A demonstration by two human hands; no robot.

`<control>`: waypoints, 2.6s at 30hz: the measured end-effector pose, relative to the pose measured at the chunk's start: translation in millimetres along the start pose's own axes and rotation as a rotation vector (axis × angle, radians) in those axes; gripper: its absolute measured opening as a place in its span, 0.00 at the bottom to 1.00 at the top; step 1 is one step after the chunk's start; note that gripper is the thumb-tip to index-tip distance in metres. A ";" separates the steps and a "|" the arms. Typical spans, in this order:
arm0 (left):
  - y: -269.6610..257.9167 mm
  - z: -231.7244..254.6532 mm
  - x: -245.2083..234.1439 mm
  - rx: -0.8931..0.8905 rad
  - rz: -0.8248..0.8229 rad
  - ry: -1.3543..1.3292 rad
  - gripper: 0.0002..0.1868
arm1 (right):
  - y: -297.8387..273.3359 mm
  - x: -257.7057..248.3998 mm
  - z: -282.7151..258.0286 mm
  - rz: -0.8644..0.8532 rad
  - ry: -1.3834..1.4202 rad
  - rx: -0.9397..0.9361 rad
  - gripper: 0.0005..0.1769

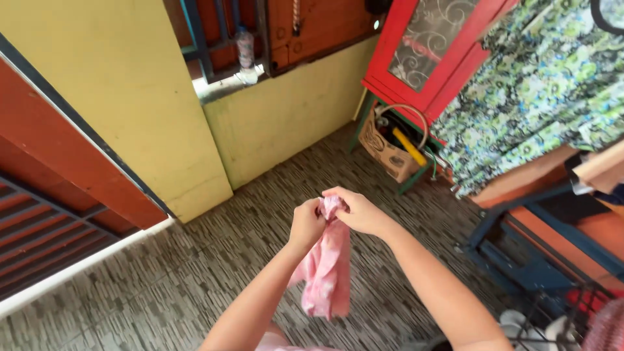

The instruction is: The person buttons a beige short-sleeved shirt and hangs it on a hanger. Then they take a floral top and a pink patterned short from a metal basin, place each on a hanger, and hang them on a rack. Finally, they pick up a pair of blue jeans from the basin and begin to handle them.

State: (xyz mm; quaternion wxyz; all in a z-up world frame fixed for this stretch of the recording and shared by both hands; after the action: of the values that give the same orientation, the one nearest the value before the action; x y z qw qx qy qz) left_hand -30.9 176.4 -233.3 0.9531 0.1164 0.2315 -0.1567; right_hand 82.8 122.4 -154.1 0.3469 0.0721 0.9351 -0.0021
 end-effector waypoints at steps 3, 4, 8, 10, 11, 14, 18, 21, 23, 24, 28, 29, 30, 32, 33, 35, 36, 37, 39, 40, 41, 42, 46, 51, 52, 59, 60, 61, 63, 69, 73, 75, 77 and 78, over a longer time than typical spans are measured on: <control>16.8 7.2 -24.9 -0.038 0.021 -0.033 0.04 | 20.4 -18.2 -46.8 -0.166 -0.073 0.007 0.27; 26.9 1.7 -29.9 -0.059 0.034 -0.037 0.05 | 34.0 -36.5 -58.7 -0.100 -0.109 -0.009 0.23; 74.7 -9.8 -48.9 -0.059 0.023 0.040 0.07 | 82.9 -131.3 -168.6 0.271 -0.218 -0.301 0.15; 99.3 -4.3 -60.5 -0.006 0.022 0.057 0.07 | 110.3 -174.0 -220.2 0.427 -0.223 -0.458 0.13; 112.9 -2.0 -67.0 0.023 0.018 0.075 0.07 | 116.4 -198.1 -252.1 0.559 -0.225 -0.607 0.11; 146.6 11.7 -89.5 0.318 0.168 0.109 0.08 | 146.3 -226.9 -347.9 0.634 -0.213 -0.775 0.14; 192.9 -3.5 -94.9 0.416 0.177 0.119 0.06 | 242.8 -268.5 -376.4 0.670 -0.045 -0.830 0.12; 220.4 -17.9 -96.5 0.400 0.083 0.113 0.05 | 313.2 -295.3 -367.8 0.764 -0.025 -0.629 0.09; 235.2 -25.4 -94.9 0.366 0.019 0.101 0.06 | 348.0 -312.2 -355.7 0.829 -0.178 -0.421 0.18; 242.8 -29.8 -94.4 0.378 0.010 0.098 0.06 | 356.7 -312.0 -360.6 0.843 -0.185 -0.415 0.18; 262.7 -41.0 -92.2 0.400 0.012 0.097 0.06 | 380.8 -310.7 -367.9 0.927 -0.545 -0.321 0.11; 267.0 -43.4 -91.1 0.393 0.003 0.100 0.07 | 380.9 -305.2 -378.1 0.982 -0.784 -0.392 0.11; 269.9 -44.8 -89.2 0.402 0.000 0.093 0.07 | 382.7 -305.1 -379.1 0.990 -0.794 -0.390 0.11; 275.2 -51.7 -83.7 0.397 -0.030 0.104 0.06 | 392.6 -308.6 -366.6 0.944 -0.646 -0.269 0.10; 279.8 -60.6 -75.2 0.404 -0.032 0.099 0.06 | 387.5 -308.1 -375.1 0.951 -0.652 -0.268 0.10; 288.4 -86.9 -59.4 0.336 -0.038 0.075 0.15 | 390.6 -300.9 -357.4 0.747 -0.316 -0.027 0.29; 291.2 -87.6 -57.8 0.340 -0.039 0.072 0.15 | 393.9 -303.6 -354.8 0.751 -0.319 -0.027 0.29; 294.0 -89.3 -54.5 0.340 -0.050 0.103 0.10 | 399.3 -303.9 -345.2 0.713 -0.309 0.037 0.27; 295.2 -86.4 -53.6 0.343 -0.066 0.133 0.08 | 402.9 -304.7 -332.2 0.678 -0.301 0.105 0.26; 294.1 -85.3 -52.2 0.308 -0.103 0.142 0.08 | 401.9 -305.4 -332.6 0.683 -0.272 0.064 0.17; 292.3 -84.2 -50.7 0.273 -0.140 0.151 0.08 | 400.4 -306.1 -332.9 0.688 -0.242 0.024 0.09; 291.2 -82.1 -49.8 0.276 -0.144 0.150 0.08 | 397.1 -306.6 -331.9 0.692 -0.244 0.027 0.09; 288.2 -77.0 -43.6 0.281 -0.152 0.135 0.08 | 381.5 -305.6 -335.4 0.699 -0.178 0.035 0.05; 287.7 -77.0 -28.5 0.331 -0.132 0.100 0.07 | 370.8 -308.6 -340.6 0.708 -0.088 0.044 0.03; 286.5 -78.1 -23.5 0.319 -0.155 0.098 0.07 | 369.4 -309.9 -342.9 0.715 -0.081 0.030 0.03; 272.8 -78.8 8.7 0.286 -0.221 0.077 0.08 | 366.8 -314.2 -345.7 0.756 -0.089 0.038 0.04; 268.2 -72.2 5.9 0.286 -0.221 0.073 0.08 | 375.7 -316.6 -336.8 0.755 -0.093 0.039 0.04; 263.6 -67.4 4.6 0.270 -0.239 0.080 0.05 | 379.8 -323.3 -344.4 0.833 -0.307 -0.071 0.03; 259.9 -61.1 1.3 0.253 -0.253 0.085 0.04 | 386.6 -325.4 -352.0 0.901 -0.525 -0.185 0.03; 253.7 -79.1 4.3 0.199 -0.270 0.092 0.04 | 369.2 -318.3 -370.9 1.035 -0.704 -0.368 0.06; 256.0 -101.3 18.8 0.211 -0.281 0.109 0.12 | 364.8 -320.2 -371.4 1.052 -0.703 -0.441 0.03; 254.9 -98.2 17.0 0.207 -0.297 0.123 0.11 | 364.1 -321.7 -368.7 1.063 -0.692 -0.428 0.04; 248.2 -89.4 9.0 0.171 -0.360 0.109 0.05 | 360.8 -315.7 -368.8 1.050 -0.700 -0.465 0.03; 247.9 -90.2 7.0 0.171 -0.364 0.111 0.05 | 357.4 -312.9 -367.0 1.051 -0.700 -0.460 0.03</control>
State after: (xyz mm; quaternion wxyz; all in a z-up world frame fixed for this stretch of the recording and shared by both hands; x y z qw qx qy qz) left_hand 25.9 430.2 -277.7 0.8816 0.1614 0.2865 -0.3387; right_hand 127.9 454.2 344.1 0.5909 0.4371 0.5848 0.3432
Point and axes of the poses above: each hand's wrist, its own y-axis towards the middle knuckle, its own x-axis out of the palm, z = x × y, the point moved 10 cm from there along y, towards the middle knuckle, and after that the axes turned 7 degrees about z, right-handed, at the moved point
